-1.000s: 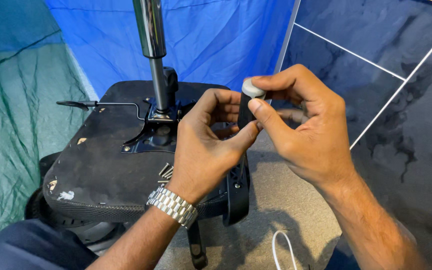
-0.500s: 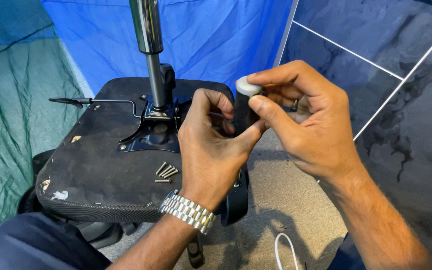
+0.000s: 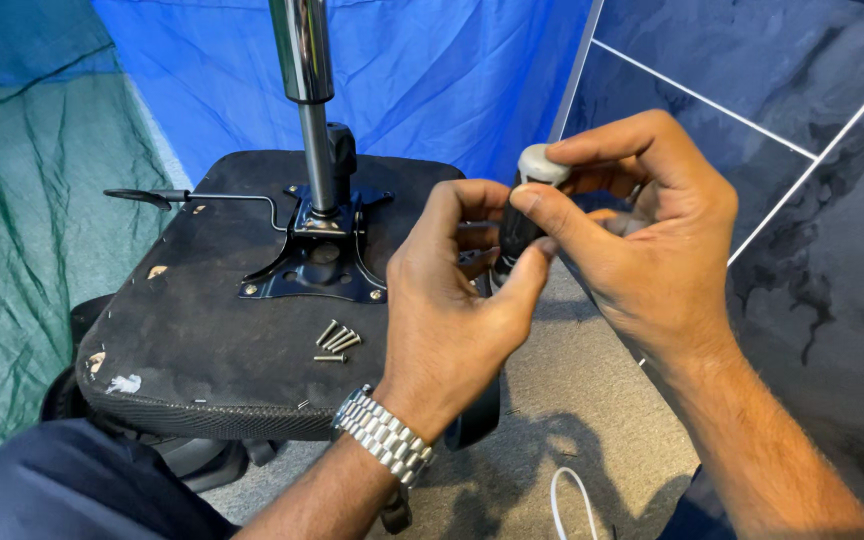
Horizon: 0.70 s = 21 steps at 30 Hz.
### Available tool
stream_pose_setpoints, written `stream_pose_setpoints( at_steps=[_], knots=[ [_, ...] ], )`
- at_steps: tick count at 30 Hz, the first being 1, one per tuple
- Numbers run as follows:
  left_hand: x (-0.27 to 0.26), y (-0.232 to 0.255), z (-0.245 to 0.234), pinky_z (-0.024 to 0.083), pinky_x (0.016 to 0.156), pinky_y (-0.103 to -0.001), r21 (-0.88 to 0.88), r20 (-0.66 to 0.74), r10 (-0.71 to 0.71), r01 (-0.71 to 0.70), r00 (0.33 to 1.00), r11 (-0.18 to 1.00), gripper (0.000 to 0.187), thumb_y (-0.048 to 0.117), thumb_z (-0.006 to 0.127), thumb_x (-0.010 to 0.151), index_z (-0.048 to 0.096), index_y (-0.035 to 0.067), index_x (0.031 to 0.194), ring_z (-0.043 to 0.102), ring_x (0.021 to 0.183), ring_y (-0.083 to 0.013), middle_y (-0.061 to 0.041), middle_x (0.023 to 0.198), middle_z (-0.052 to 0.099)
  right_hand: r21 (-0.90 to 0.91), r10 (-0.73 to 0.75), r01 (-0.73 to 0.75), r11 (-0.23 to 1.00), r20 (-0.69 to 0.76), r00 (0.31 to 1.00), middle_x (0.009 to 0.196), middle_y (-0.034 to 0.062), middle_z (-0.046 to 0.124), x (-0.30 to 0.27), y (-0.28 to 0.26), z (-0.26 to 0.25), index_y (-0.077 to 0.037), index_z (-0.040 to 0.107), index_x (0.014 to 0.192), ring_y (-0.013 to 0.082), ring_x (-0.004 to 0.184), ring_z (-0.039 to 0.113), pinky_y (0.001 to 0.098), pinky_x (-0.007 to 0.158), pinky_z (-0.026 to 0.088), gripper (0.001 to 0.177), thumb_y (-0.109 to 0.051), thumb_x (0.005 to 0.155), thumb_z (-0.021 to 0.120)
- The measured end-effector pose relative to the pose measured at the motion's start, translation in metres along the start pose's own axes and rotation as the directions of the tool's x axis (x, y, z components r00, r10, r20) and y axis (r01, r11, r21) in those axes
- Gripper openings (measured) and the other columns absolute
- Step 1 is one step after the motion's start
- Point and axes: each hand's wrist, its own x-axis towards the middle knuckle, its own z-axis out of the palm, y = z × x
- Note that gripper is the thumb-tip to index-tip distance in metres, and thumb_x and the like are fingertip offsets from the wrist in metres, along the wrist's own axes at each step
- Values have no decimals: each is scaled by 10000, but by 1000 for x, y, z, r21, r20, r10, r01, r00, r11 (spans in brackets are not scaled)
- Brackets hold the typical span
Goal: The person attaches a black plastic footrest to the underside of an overturned office chair using a screwdriver and several screws. They position the footrest, insert screws, and tighten them to secure the part.
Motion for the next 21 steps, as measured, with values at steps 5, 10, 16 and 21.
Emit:
stream_pose_setpoints(
  at_steps=[5,10,16,21],
  knots=[
    [4,0,5,609,688,-265,72,-18,-72,73,997,995,341,173,828,837,643,33,1087,710,797,-131,-74,938,738,-44,-24,24,999,14,1000,1097,83,709,6,-11,2,-28,607,1155,114,1033,723,231,882,646,217,-25,1031,785],
    [1,-1,0,630,787,-246,-16,53,-20,21,998,1000,329,150,735,928,635,42,1222,785,927,-106,-76,1035,780,-23,155,-155,988,16,988,1079,46,700,10,-20,1,-57,616,1089,85,988,713,204,786,654,206,-46,905,709],
    [3,1,3,606,714,-250,3,35,-16,15,999,1000,365,142,788,855,595,23,1141,746,889,-110,-77,1033,742,-162,-23,25,986,15,1000,1117,94,690,11,-9,-1,-12,618,1164,108,956,702,215,800,639,246,-21,1018,815],
    [8,-5,4,597,681,-244,64,43,-68,65,997,996,367,190,847,817,635,37,1075,721,791,-100,-59,923,770,-171,10,-6,985,22,1000,1059,84,689,9,-12,-4,-23,596,1098,100,976,702,214,821,624,195,-20,1000,765]
  ],
)
